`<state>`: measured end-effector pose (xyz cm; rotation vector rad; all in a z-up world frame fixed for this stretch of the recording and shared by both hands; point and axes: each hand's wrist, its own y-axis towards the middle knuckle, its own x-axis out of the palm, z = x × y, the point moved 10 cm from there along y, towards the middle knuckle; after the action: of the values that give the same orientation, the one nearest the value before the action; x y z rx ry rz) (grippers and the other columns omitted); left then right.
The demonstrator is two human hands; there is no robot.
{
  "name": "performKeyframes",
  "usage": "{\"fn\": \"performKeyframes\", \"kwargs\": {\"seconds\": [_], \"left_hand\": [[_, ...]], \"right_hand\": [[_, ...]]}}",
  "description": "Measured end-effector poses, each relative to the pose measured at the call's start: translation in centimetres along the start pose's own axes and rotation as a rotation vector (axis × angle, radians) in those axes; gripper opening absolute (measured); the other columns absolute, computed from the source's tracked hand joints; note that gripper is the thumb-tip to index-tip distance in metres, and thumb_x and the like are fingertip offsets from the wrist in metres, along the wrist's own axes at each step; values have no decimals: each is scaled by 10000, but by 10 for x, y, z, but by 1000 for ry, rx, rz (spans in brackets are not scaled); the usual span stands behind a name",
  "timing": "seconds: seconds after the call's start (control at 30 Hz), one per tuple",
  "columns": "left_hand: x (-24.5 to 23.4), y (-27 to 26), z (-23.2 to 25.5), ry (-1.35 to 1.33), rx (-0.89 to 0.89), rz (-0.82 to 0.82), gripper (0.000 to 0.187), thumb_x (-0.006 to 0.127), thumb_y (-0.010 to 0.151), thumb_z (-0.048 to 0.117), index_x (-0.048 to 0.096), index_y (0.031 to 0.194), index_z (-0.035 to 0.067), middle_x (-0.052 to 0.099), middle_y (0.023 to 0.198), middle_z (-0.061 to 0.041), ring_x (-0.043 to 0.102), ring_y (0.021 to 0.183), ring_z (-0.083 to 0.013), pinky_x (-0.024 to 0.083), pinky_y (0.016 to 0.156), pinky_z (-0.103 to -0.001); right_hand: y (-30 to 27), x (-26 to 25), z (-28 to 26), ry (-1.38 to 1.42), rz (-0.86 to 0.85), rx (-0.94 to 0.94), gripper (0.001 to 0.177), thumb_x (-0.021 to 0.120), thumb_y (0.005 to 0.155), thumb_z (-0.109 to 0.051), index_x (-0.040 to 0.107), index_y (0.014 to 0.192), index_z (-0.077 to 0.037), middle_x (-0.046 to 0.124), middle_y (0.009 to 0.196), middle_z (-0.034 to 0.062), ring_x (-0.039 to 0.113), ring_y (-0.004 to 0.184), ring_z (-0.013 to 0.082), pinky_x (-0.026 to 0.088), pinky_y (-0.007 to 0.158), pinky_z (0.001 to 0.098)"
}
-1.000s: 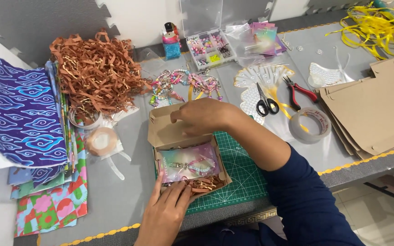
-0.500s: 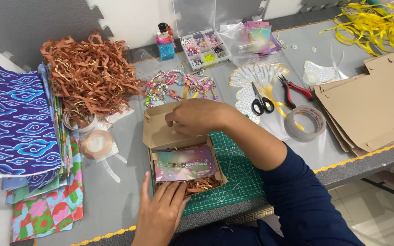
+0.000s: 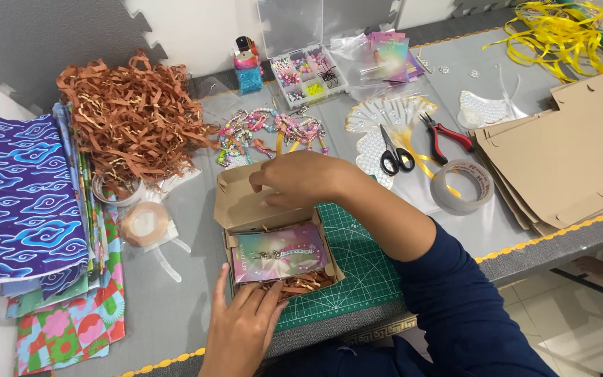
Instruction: Assembling a small cardboard box, filling it with decorative shredded paper, placing a small item inside, and preparing wrapping paper.
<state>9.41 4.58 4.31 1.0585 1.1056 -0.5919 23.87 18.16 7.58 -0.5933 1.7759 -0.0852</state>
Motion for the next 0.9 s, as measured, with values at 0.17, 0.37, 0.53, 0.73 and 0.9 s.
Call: {"fn": "performKeyframes", "kwargs": {"seconds": [0.17, 0.37, 0.53, 0.73, 0.9], "left_hand": [[-1, 1, 0, -16, -3, 2, 361, 757, 883, 268, 696, 1205, 115, 739, 880, -32, 668, 898, -187, 310, 1169, -661], [2, 2, -1, -20, -9, -12, 321, 770, 875, 275, 712, 1144, 109, 750, 880, -40, 675, 900, -186, 306, 1175, -659], [2, 2, -1, -33, -14, -9, 267, 772, 875, 255, 704, 1092, 114, 742, 875, -32, 671, 894, -186, 309, 1178, -652], [-2, 2, -1, -81, 19, 41, 248, 784, 871, 219, 716, 1070, 88, 733, 797, -42, 661, 840, -204, 326, 1153, -678], [3, 0, 0, -81, 38, -7, 268, 789, 856, 217, 735, 1093, 102, 750, 891, -39, 669, 935, -215, 302, 1155, -695]], "right_hand": [[-3, -2, 0, 1, 17, 4, 310, 542, 997, -299, 588, 1253, -130, 688, 1167, 124, 665, 893, 359, 470, 639, 500], [-7, -3, -2, -24, 40, 1, 280, 545, 996, -301, 596, 1212, -131, 689, 1134, 122, 661, 925, 356, 478, 637, 505], [-4, 7, -3, -58, 24, -6, 193, 536, 930, -231, 633, 1063, -133, 698, 957, 105, 628, 855, 326, 429, 608, 477], [-51, -26, -6, -7, 259, -107, 250, 625, 955, -240, 631, 1185, -143, 706, 1191, 100, 701, 911, 390, 493, 662, 531], [-161, -44, 98, -91, 670, 334, 359, 581, 912, -94, 731, 1229, -173, 745, 1219, 73, 695, 1023, 331, 514, 771, 490]]}}
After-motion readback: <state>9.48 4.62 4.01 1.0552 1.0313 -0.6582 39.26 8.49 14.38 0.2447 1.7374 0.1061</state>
